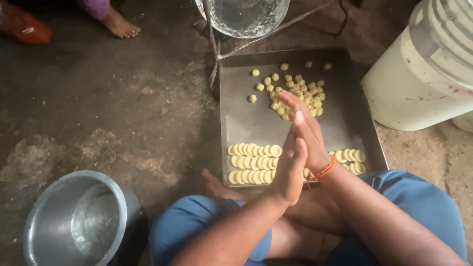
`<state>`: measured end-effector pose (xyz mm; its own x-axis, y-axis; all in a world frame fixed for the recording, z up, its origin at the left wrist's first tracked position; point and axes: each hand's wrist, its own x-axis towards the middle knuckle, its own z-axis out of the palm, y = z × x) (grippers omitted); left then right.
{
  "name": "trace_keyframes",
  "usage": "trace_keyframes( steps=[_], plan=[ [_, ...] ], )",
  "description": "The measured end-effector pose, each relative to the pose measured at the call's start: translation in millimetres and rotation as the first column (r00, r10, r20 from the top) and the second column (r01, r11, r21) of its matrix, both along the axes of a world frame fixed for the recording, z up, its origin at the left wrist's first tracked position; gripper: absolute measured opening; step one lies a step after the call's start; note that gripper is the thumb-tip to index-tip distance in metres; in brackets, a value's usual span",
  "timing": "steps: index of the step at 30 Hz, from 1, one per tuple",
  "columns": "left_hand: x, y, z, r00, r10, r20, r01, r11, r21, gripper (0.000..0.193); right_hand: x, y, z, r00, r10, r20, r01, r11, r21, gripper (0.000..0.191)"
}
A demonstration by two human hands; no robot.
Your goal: The person sits on the ground and flattens small dough balls into round discs by pressing them between their palms, then places each flattened disc in rows on a metal tray alongside other finished discs.
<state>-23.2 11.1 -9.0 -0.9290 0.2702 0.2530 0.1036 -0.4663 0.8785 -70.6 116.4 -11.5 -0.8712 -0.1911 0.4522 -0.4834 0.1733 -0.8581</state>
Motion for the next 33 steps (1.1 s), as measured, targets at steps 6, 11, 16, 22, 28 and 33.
trace_keyframes(
  steps=[6, 11, 16, 22, 28, 33],
  plan=[
    [-14.4, -27.6, -10.5, 0.954, -0.159, 0.252, 0.063, 0.934, 0.352, 0.085, 31.1, -30.5, 17.1, 0.949, 0.115, -0.295, -0.006, 0.938, 0.348, 0.075],
    [-8.1, -7.6, -18.7, 0.997, 0.053, -0.055, -0.049, 0.996, 0.070, 0.072, 22.1, -31.9, 20.6, 0.952, 0.279, -0.123, -0.301, 0.925, -0.231, 0.099],
    [-4.0, -10.0, -19.0, 0.986, -0.126, -0.107, 0.154, 0.937, 0.314, 0.078, 35.3, -32.0, 14.8, 0.967, 0.084, -0.239, -0.062, 0.993, 0.100, 0.099],
    [-2.2, -19.2, -15.4, 0.989, -0.150, 0.007, 0.150, 0.986, -0.070, 0.086, 35.4, -31.2, 7.0, 0.999, -0.014, -0.047, -0.001, 0.957, -0.289, 0.099],
    [-6.7, -5.3, -12.8, 0.975, -0.221, -0.021, 0.221, 0.957, 0.188, 0.088, 37.8, -28.7, 9.4, 0.887, -0.088, -0.454, 0.097, 0.995, -0.003, 0.098],
    [-5.9, -11.1, -24.1, 0.959, -0.268, 0.096, 0.253, 0.956, 0.146, 0.092, 47.4, -41.0, 18.3, 0.991, -0.105, 0.081, 0.131, 0.865, -0.485, 0.100]
  ],
)
